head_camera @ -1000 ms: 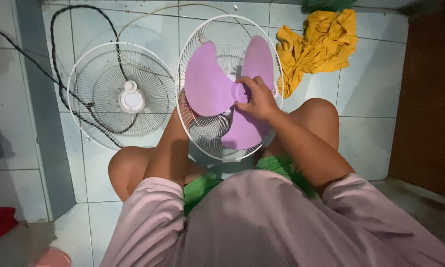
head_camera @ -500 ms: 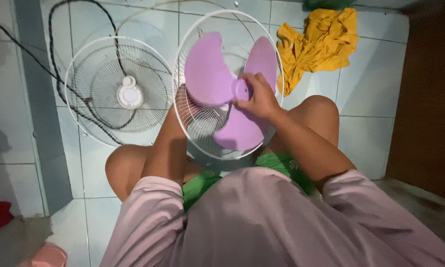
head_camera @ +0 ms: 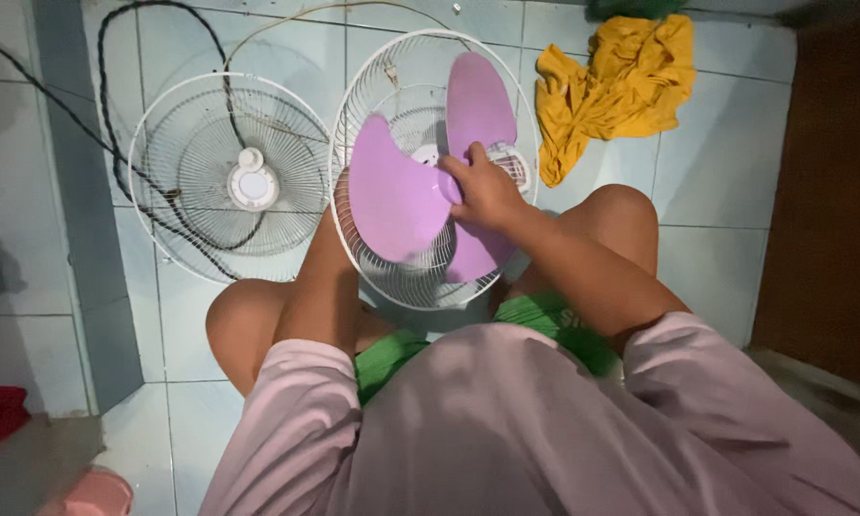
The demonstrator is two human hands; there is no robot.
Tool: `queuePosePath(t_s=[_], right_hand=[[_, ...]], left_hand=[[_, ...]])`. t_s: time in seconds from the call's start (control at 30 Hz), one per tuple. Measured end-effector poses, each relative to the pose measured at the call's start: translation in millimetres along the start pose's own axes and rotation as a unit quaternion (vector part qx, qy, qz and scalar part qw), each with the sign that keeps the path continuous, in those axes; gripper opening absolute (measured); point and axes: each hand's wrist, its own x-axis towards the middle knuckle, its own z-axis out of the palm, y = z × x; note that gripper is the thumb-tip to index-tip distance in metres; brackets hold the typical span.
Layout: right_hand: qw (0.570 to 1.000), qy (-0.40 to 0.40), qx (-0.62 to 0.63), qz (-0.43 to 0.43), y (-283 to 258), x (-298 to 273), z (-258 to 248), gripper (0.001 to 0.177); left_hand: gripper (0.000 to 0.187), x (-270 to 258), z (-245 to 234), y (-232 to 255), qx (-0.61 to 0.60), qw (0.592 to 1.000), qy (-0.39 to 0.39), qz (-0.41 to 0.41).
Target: The person sits on the floor and assembles a small electric fan by attaching the purple blades to the motor hub and securing the front wire cage. The person handles the fan blades, motor hub, and front cage to complete the assembly.
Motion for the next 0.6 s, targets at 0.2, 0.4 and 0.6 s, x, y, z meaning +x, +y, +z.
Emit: queuePosePath(t_s=[0.2,0.4,0.6], right_hand=[[0.998,-0.02,-0.06,0.009,0,-6,-1,0.078],[0.993,-0.006,-0.091,-0.077,24,-14,1,0.078],[0.993,0.019,-0.068,-0.089,22,-16,9,0.079]], left_hand=[[0.076,-3,2,6,-0.002,1.0,-0.002,0.01],[0.078,-4,0,5,-0.002,1.0,-0.003,0.016],[0.08,-7,-2,4,-0.001,1.0,0.002,0.025]])
